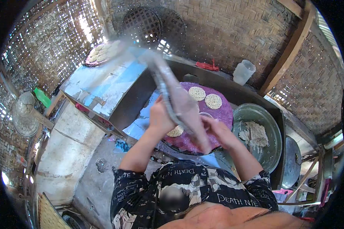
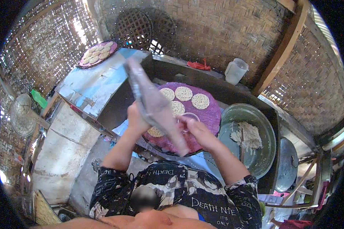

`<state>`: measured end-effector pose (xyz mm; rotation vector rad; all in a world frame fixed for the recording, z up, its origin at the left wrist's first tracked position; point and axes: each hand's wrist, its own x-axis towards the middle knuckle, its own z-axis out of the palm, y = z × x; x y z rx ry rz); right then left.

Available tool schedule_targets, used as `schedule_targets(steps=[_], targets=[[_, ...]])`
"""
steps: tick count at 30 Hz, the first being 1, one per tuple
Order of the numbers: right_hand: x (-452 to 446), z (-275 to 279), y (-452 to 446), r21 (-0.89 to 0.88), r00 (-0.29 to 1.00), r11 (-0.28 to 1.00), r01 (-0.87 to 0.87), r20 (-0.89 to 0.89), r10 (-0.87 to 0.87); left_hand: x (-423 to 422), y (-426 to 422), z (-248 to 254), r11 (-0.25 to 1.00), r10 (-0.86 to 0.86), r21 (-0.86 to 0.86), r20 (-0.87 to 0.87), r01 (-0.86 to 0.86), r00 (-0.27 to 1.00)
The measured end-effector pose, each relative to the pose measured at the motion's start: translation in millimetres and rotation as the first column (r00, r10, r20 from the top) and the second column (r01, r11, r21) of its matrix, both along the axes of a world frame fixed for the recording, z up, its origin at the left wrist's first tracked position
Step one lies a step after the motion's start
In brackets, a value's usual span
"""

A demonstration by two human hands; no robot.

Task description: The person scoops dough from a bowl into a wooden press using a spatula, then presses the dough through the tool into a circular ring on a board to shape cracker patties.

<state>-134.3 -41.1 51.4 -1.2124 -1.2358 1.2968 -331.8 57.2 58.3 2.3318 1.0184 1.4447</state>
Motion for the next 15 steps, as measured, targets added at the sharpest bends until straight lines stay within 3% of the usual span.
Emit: schedule_targets(steps=[1,2,3,4,5,6,7,8,11,12,15], targets=[[-7.3,6.0,-7.1,-0.190,0.907,0.968,-0.163,-0.416,0.071,12.2,0.5,0.3,0.996,0.004,0.088,-0.100,0.005,0.995],[-4.8,5.2,-9.3,-0.218,0.939,0.966,-0.142,-0.339,0.062,22.2,3.2,-1.1,0.984,0.016,0.175,-0.198,0.019,0.980],[3.3,5.3,-11.6,-0.240,0.965,0.963,-0.119,-0.257,0.055,30.8,10.1,-7.0,0.986,-0.164,0.002,-0.101,0.165,0.981],[13.0,5.7,-13.0,-0.257,0.984,0.962,-0.092,-0.171,0.048,38.9,18.5,-10.0,0.934,-0.323,-0.148,0.027,0.324,0.946],[24.7,-1.1,-11.5,-0.184,0.985,0.980,-0.080,-0.168,0.049,46.5,28.5,-8.3,0.802,-0.437,-0.304,0.288,0.514,0.852],[35.2,1.6,-13.2,-0.235,0.979,0.969,-0.076,-0.203,0.028,53.5,36.3,-1.7,0.626,-0.433,-0.377,0.560,0.683,0.706],[44.5,3.9,-15.7,-0.288,0.971,0.955,-0.074,-0.238,0.003,58.1,41.8,20.4,0.373,-0.261,-0.350,0.849,0.859,0.459],[52.0,4.9,-18.3,-0.342,0.961,0.937,-0.072,-0.274,-0.026,62.1,48.8,34.2,0.131,0.030,-0.194,0.981,0.972,0.192],[70.6,-0.1,-15.2,-0.416,0.985,0.908,-0.046,-0.168,-0.028,84.7,105.7,-17.5,-0.206,0.133,0.224,0.971,0.952,-0.200],[76.9,1.2,-13.2,-0.434,0.994,0.901,-0.020,-0.105,-0.028,95.6,85.8,4.9,0.050,0.345,-0.067,0.937,0.996,0.045],[93.9,10.2,-8.5,-0.420,0.990,0.905,0.070,0.139,-0.012,114.6,94.1,-23.9,0.068,0.324,-0.005,0.946,0.998,-0.017]])
